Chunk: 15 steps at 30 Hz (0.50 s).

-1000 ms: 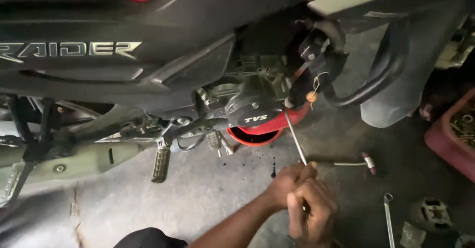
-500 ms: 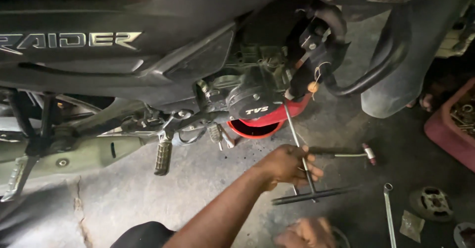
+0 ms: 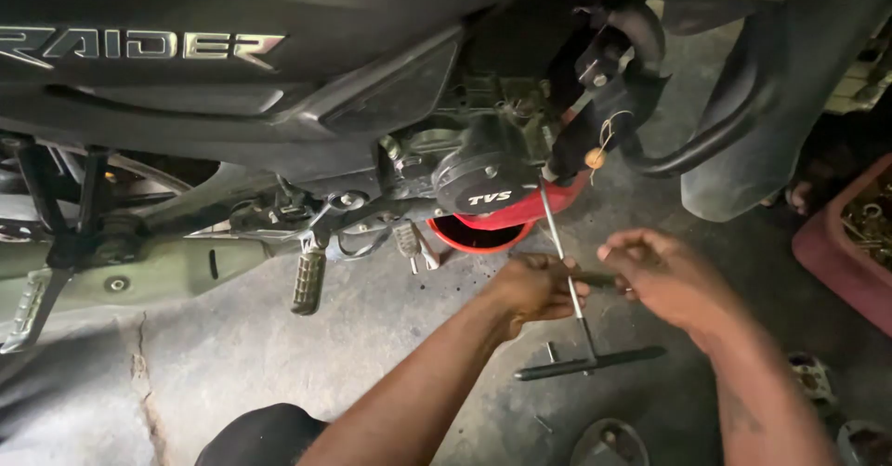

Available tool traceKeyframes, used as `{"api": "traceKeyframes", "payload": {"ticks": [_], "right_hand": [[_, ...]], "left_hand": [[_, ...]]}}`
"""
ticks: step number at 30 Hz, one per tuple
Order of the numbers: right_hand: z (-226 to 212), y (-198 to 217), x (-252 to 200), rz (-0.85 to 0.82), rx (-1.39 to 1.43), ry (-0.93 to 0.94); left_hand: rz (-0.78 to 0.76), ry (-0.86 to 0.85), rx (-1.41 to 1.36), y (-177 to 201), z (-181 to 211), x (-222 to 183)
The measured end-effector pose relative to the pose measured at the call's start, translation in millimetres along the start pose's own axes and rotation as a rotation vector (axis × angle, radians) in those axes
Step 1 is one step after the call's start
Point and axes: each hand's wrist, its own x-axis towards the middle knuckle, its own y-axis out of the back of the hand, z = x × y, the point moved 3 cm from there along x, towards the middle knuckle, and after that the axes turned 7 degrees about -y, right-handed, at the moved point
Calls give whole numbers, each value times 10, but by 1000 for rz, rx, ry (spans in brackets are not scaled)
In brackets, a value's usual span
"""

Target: Loosening and removing bolts from a motorcycle engine casing using a T-handle socket wrench.

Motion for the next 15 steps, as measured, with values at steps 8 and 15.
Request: {"api": "traceKeyframes", "payload": {"ticks": [8,15], "right_hand": [[266,-349,229,-696,106,-459],[162,-456,2,-935,252,-428]], "left_hand": [[122,-173,168,155,-65,133],[114,-149,173,145,10,123]]}}
